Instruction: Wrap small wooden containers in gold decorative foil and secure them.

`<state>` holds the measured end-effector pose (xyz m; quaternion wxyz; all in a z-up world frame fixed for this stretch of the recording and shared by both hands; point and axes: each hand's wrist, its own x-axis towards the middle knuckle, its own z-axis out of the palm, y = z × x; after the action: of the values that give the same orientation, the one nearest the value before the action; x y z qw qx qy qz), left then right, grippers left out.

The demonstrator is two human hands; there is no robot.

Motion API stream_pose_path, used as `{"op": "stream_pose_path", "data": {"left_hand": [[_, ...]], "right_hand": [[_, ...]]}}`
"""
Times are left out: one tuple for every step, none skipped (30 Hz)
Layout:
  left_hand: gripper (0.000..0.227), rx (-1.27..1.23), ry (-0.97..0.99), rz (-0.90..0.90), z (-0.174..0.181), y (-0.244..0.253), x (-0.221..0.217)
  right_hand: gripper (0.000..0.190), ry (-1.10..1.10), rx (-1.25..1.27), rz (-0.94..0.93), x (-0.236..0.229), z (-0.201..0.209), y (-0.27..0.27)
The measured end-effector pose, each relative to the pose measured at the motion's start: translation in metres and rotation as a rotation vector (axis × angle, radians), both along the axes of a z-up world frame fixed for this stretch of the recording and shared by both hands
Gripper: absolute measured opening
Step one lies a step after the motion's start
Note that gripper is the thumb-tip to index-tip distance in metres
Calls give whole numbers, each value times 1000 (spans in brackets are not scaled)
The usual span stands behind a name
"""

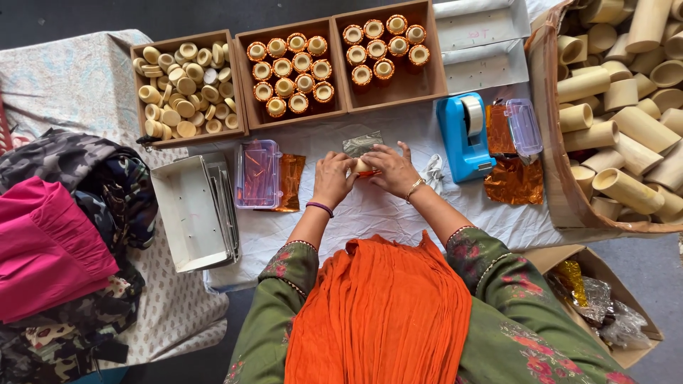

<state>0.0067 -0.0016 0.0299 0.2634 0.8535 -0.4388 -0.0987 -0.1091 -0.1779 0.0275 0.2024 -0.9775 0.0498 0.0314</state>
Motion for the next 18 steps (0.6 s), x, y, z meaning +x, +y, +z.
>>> {"op": "stream_pose_path", "data": {"left_hand": [[31,-1,-3,-3,-2,-2,3],[29,19,3,12,-3,-3,6],[27,39,9,26,-5,-4,10],[27,38,6,25,-6,-5,13],[26,36,31,39,-7,-6,16],[25,34,56,52,-9,-7,19],[25,33,54,50,-8,-8,23],[23,58,101,58,-8,-10,26],[21,83,148,66,-8,-12,30],[21,81,148,61,-7,-13,32],[20,121,173,56,-6,-14,34],[19,161,199,52,-5,-16,36],[19,158,200,47,-6,-16,38],[19,168,211,53,-8,-17,39],[19,179,221,59,-9,-19,39],[19,177,225,49,-10,-18,38],[19,167,217,52,-10,-18,37],[19,158,208,58,-10,-17,38]], "right_hand": [[62,-3,-1,-3,-1,1,-1],[59,-35,25,-39,-2,1,-2],[57,-67,51,-76,-2,2,-3],[57,-70,50,-77,-5,14,-6],[49,-174,91,-139,-7,27,-8],[41,-279,132,-201,-11,39,-10],[41,-282,131,-203,-19,40,-21],[31,-312,164,-314,-27,41,-31],[21,-343,197,-426,-36,43,-42],[21,-343,194,-430,-51,46,-54],[14,-387,215,-545,-65,49,-66],[10,-431,234,-660,-81,53,-79],[10,-431,230,-664,-92,58,-90],[12,-382,175,-753,-105,63,-101],[14,-331,120,-840,-119,69,-112],[14,-329,113,-850,-128,63,-119],[15,-313,88,-830,-138,57,-125],[17,-297,64,-808,-147,51,-132]]}}
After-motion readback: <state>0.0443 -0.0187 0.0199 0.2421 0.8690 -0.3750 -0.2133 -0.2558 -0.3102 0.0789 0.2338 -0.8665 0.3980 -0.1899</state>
